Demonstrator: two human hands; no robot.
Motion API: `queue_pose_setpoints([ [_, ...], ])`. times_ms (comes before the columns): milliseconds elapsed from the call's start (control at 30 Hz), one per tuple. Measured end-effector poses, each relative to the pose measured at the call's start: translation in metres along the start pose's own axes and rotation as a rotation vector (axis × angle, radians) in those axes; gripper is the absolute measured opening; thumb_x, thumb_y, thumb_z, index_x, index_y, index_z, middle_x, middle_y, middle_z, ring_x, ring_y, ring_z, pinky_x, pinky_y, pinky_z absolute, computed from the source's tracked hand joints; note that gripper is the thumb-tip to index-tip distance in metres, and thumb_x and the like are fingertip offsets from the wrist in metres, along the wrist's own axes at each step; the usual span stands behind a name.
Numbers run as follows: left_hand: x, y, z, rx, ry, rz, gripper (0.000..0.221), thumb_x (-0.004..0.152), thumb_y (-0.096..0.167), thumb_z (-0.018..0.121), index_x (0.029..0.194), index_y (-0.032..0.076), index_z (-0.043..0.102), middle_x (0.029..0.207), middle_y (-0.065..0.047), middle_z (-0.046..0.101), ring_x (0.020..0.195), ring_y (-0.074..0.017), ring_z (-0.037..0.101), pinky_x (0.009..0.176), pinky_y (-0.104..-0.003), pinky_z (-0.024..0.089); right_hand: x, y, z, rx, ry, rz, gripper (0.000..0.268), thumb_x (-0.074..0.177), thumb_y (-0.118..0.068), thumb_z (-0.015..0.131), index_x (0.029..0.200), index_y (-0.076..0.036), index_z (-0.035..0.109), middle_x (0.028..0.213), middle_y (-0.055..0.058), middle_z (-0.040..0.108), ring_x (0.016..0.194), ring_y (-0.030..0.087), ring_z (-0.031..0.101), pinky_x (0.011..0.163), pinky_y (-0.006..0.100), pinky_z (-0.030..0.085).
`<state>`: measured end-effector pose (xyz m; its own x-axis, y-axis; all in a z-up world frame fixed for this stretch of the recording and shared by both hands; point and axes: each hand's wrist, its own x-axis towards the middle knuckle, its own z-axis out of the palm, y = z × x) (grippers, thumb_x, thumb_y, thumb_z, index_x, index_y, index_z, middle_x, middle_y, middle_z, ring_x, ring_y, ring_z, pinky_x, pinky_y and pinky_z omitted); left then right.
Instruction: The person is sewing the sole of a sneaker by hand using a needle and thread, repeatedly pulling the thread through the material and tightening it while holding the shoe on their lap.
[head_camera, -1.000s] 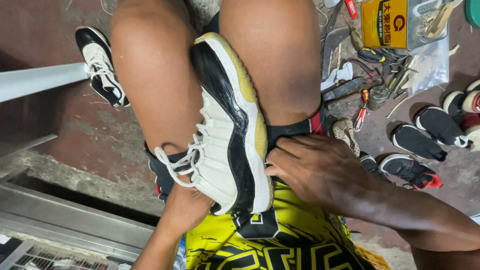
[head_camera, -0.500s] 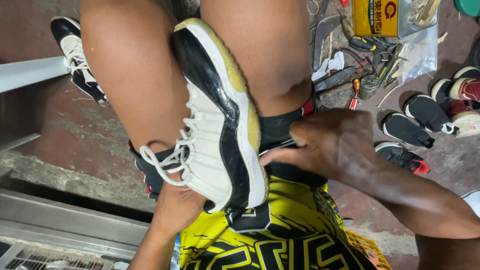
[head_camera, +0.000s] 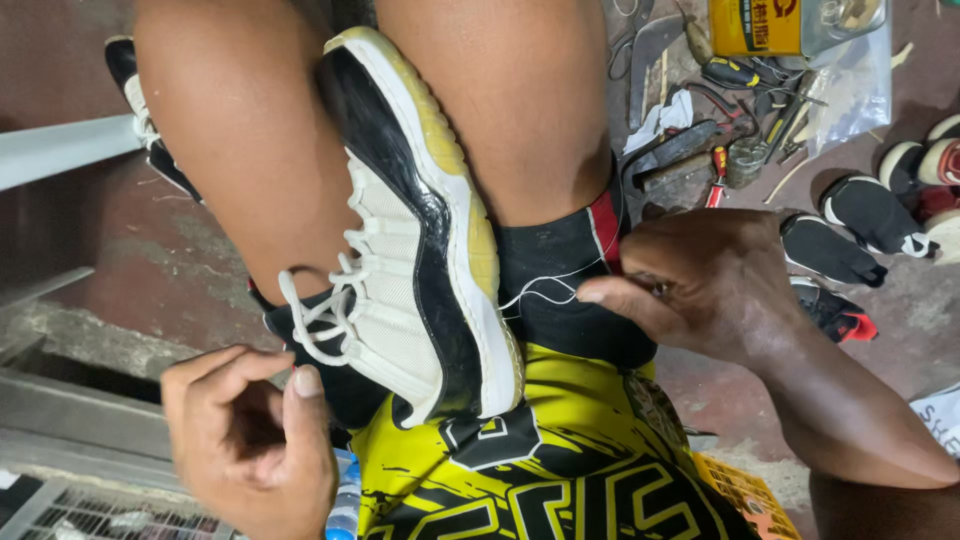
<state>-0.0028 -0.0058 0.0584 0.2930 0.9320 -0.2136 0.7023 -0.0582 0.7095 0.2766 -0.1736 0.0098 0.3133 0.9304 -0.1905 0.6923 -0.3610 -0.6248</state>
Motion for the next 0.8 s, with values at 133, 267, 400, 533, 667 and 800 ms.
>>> queue_pose_setpoints([
  [133, 0.003, 0.051, 0.016, 0.175, -0.249, 0.599, 0.033, 0.081, 0.02, 0.089, 0.106, 0.011, 0.069, 0.1, -0.006, 0.06, 0.081, -0.0166, 0.063, 0.066, -0.03, 0.052, 0.002, -0.008, 0.002, -0.006, -0.026, -0.009, 0.055, 0.08, -0.045, 0.083, 0.056, -0.008, 0.051, 0.049, 0.003, 0.049, 0.042, 0.02, 0.049, 0.044, 0.039, 0.038],
  [267, 0.018, 0.076, 0.054, 0.265, -0.498, 0.863, 0.03, 0.091, 0.02, 0.083, 0.114, 0.006, 0.07, 0.108, -0.008, 0.065, 0.085, -0.0211, 0.064, 0.067, -0.033, 0.053, 0.0, -0.012, -0.003, 0.015, 0.01, -0.009, 0.054, 0.082, -0.044, 0.083, 0.059, -0.007, 0.05, 0.052, 0.005, 0.049, 0.044, 0.021, 0.049, 0.047, 0.039, 0.039],
  [400, 0.026, 0.082, 0.065, 0.331, -0.554, 0.887, 0.025, 0.086, 0.011, 0.076, 0.11, 0.006, 0.07, 0.11, -0.008, 0.069, 0.091, -0.021, 0.067, 0.065, -0.031, 0.052, -0.004, -0.009, 0.0, 0.034, -0.031, 0.083, 0.058, 0.081, -0.045, 0.083, 0.055, -0.005, 0.05, 0.048, 0.006, 0.049, 0.041, 0.022, 0.049, 0.046, 0.039, 0.04],
  [533, 0.025, 0.077, 0.064, 0.271, -0.546, 0.883, 0.019, 0.094, 0.01, 0.074, 0.11, 0.003, 0.067, 0.114, -0.009, 0.068, 0.092, -0.0221, 0.066, 0.07, -0.032, 0.053, -0.005, -0.009, 0.009, 0.095, -0.018, -0.005, 0.054, 0.081, -0.042, 0.083, 0.057, -0.006, 0.052, 0.055, 0.008, 0.052, 0.047, 0.026, 0.053, 0.048, 0.04, 0.041],
  [667, 0.026, 0.073, 0.061, 0.182, -0.533, 0.835, 0.016, 0.102, 0.011, 0.073, 0.112, 0.002, 0.063, 0.119, -0.009, 0.065, 0.098, -0.0224, 0.067, 0.077, -0.033, 0.055, -0.005, -0.008, 0.012, 0.181, -0.031, -0.025, 0.052, 0.08, -0.04, 0.083, 0.058, -0.005, 0.051, 0.057, 0.01, 0.051, 0.048, 0.028, 0.052, 0.048, 0.04, 0.04],
  [800, 0.022, 0.077, 0.064, 0.306, -0.505, 0.848, 0.032, 0.093, 0.013, 0.072, 0.122, 0.002, 0.068, 0.118, -0.012, 0.064, 0.096, -0.0236, 0.067, 0.069, -0.032, 0.054, -0.007, -0.001, 0.009, 0.228, -0.067, -0.02, 0.055, 0.078, -0.038, 0.084, 0.058, -0.003, 0.047, 0.056, 0.011, 0.045, 0.047, 0.028, 0.046, 0.047, 0.041, 0.037],
])
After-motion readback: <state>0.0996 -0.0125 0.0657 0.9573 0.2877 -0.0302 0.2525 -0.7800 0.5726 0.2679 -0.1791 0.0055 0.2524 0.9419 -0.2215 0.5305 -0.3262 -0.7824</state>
